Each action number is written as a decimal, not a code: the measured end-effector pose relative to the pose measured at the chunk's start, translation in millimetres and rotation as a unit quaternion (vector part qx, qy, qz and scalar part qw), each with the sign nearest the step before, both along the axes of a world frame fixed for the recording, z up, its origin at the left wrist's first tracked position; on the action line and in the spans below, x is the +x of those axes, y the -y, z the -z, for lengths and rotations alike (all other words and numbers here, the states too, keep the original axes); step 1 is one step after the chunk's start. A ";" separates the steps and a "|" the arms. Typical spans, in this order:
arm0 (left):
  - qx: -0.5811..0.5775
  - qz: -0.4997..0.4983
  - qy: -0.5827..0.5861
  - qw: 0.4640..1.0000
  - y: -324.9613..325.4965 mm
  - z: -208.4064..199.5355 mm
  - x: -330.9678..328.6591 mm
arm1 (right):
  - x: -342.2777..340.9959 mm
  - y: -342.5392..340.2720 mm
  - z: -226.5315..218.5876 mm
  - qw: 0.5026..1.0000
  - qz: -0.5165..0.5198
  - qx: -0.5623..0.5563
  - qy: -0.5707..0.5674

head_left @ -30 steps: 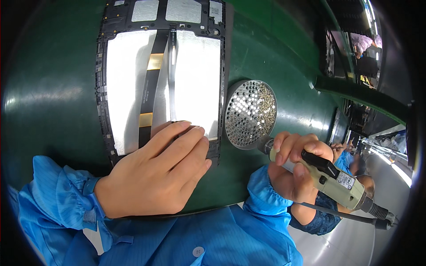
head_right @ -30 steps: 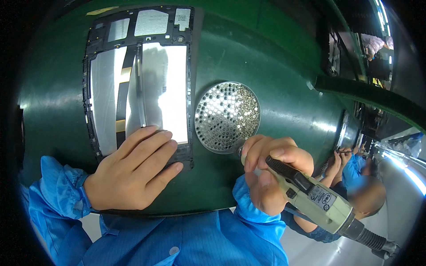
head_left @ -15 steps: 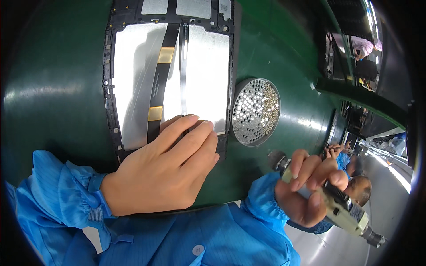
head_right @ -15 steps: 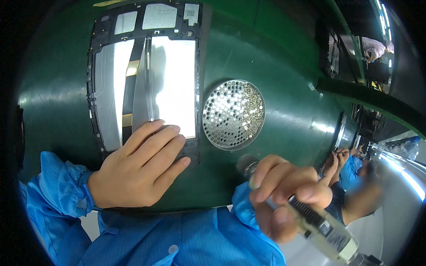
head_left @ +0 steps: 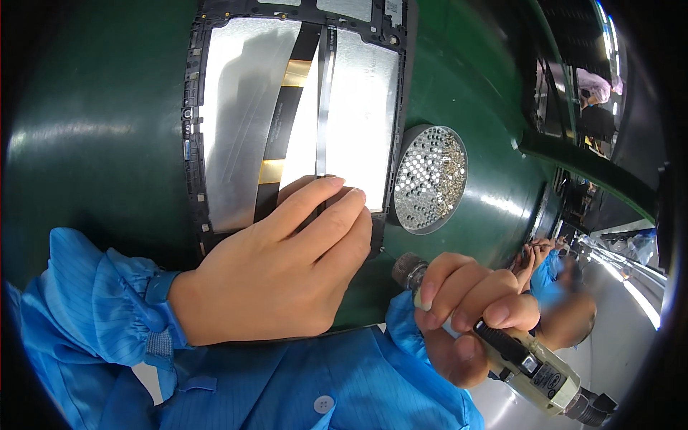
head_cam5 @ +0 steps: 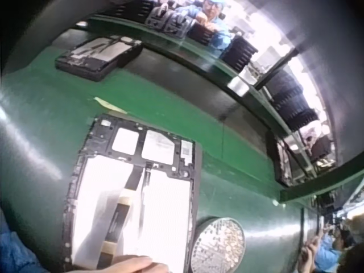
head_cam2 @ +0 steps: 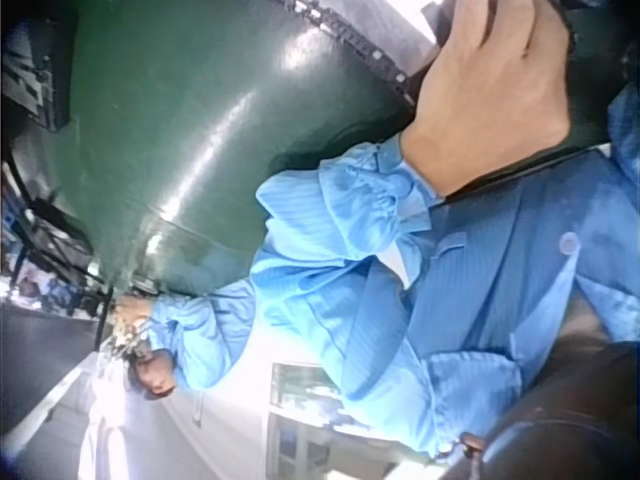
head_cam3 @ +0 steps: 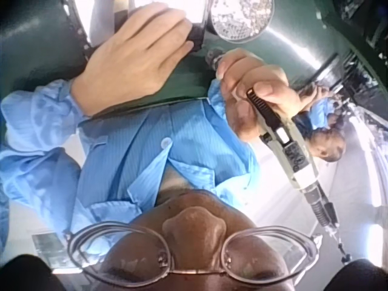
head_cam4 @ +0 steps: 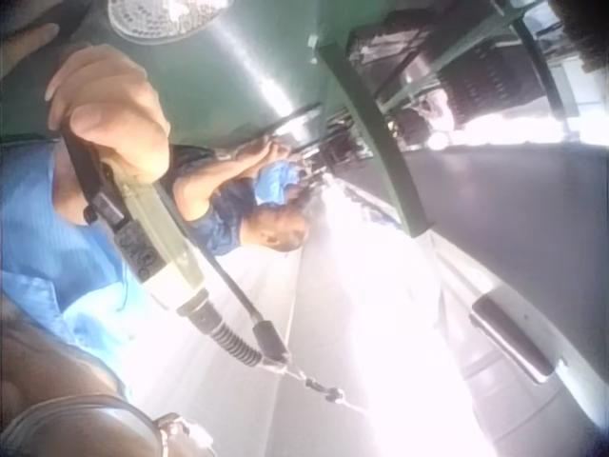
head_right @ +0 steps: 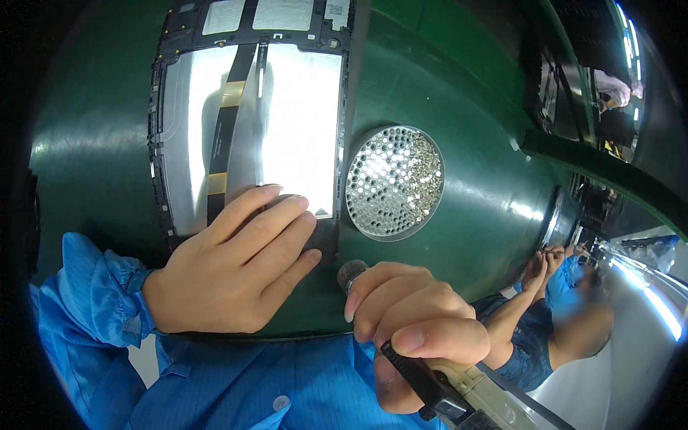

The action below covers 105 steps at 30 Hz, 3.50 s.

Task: Assembling tablet components on a factory conveyor line.

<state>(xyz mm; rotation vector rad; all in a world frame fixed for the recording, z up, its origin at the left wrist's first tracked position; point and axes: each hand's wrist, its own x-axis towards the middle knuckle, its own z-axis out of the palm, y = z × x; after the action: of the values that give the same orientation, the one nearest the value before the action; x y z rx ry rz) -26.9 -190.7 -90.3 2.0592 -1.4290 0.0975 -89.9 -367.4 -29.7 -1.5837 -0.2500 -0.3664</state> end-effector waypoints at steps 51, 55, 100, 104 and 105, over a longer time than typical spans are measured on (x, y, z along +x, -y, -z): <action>0.031 0.015 -0.021 0.999 18.4 0.7 3.3 | -2.0 69.1 34.3 0.993 0.106 0.047 0.020; 0.043 0.043 -0.004 0.998 16.0 -1.5 10.9 | -2.9 66.6 29.5 0.988 0.148 0.041 0.018; -0.053 0.079 -0.041 0.995 -4.6 10.1 21.5 | 4.0 -3.2 4.4 0.997 -0.009 0.073 -0.005; -0.043 0.068 -0.070 0.994 0.9 6.5 22.5 | 0.6 20.4 -0.3 0.995 0.091 0.020 0.026; -0.053 0.064 -0.114 0.990 2.9 5.4 23.1 | -1.4 29.1 0.0 0.995 0.097 0.010 0.028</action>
<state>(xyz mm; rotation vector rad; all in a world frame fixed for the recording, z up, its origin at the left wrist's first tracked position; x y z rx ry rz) -3.8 -193.6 -95.7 1.8238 -1.3786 -0.1090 -91.3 -396.5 -29.7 -1.5835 -0.1338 -0.5631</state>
